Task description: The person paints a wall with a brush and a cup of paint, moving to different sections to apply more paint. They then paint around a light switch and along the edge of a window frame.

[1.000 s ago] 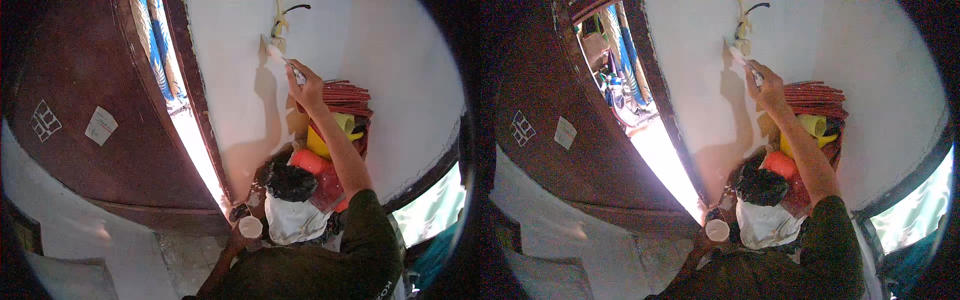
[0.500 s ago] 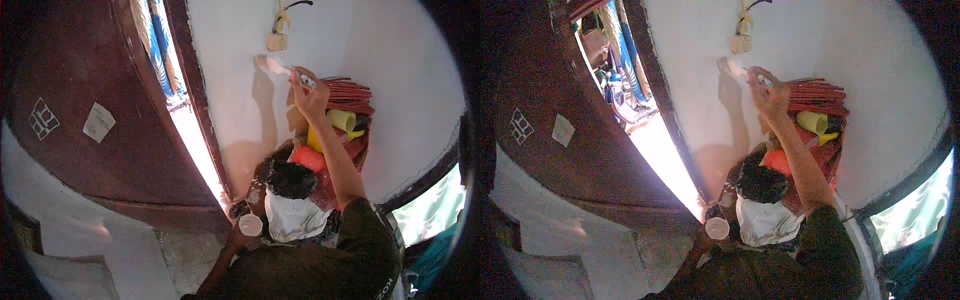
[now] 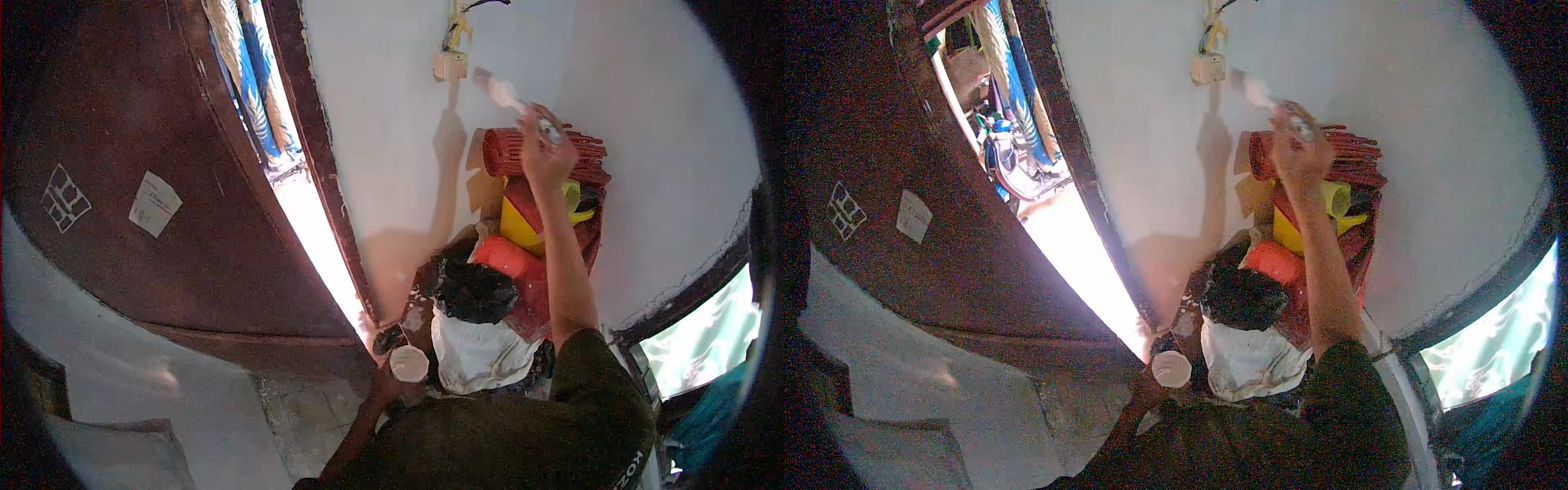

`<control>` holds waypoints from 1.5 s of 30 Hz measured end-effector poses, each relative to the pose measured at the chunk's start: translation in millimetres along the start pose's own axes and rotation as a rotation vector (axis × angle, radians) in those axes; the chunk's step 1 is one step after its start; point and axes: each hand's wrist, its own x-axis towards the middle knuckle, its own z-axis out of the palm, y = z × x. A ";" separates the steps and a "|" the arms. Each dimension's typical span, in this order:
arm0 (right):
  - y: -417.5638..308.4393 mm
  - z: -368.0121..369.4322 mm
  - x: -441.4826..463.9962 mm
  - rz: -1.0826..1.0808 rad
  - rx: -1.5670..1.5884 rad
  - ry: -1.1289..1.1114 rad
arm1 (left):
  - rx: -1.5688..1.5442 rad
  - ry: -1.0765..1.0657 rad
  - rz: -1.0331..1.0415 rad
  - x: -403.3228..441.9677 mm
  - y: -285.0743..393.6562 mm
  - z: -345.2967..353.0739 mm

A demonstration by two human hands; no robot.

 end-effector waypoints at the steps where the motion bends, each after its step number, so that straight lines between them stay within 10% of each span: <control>1: 16.8 -5.8 0.0 0.037 0.084 0.061 | -0.006 0.013 -0.008 -1.0 15.6 -4.0; 8: 56.8 9.9 28.8 0.301 -0.035 0.067 | -0.024 0.010 0.020 -0.7 -2.5 2.0; 10: 71.6 39.7 7.9 0.040 -0.470 -0.090 | -0.193 -0.003 0.000 1.8 -9.3 5.6; 12: 24.1 64.9 -24.3 0.354 0.024 -0.178 | -0.153 -0.007 -0.007 0.9 -0.5 1.4; 16: -50.9 84.5 -75.5 -0.021 0.050 -0.191 | -0.009 -0.030 -0.035 -1.8 33.0 -10.7; 23: -39.2 61.9 -55.7 0.137 0.256 -0.346 | -0.091 -0.014 -0.055 -0.9 41.0 -10.2; 25: -34.9 50.6 -18.9 0.504 0.400 -0.439 | -0.110 -0.016 -0.060 -0.6 46.9 -8.9; 45: 23.3 105.3 13.2 0.252 0.049 -0.620 | 0.010 -0.077 -0.038 6.6 46.3 6.4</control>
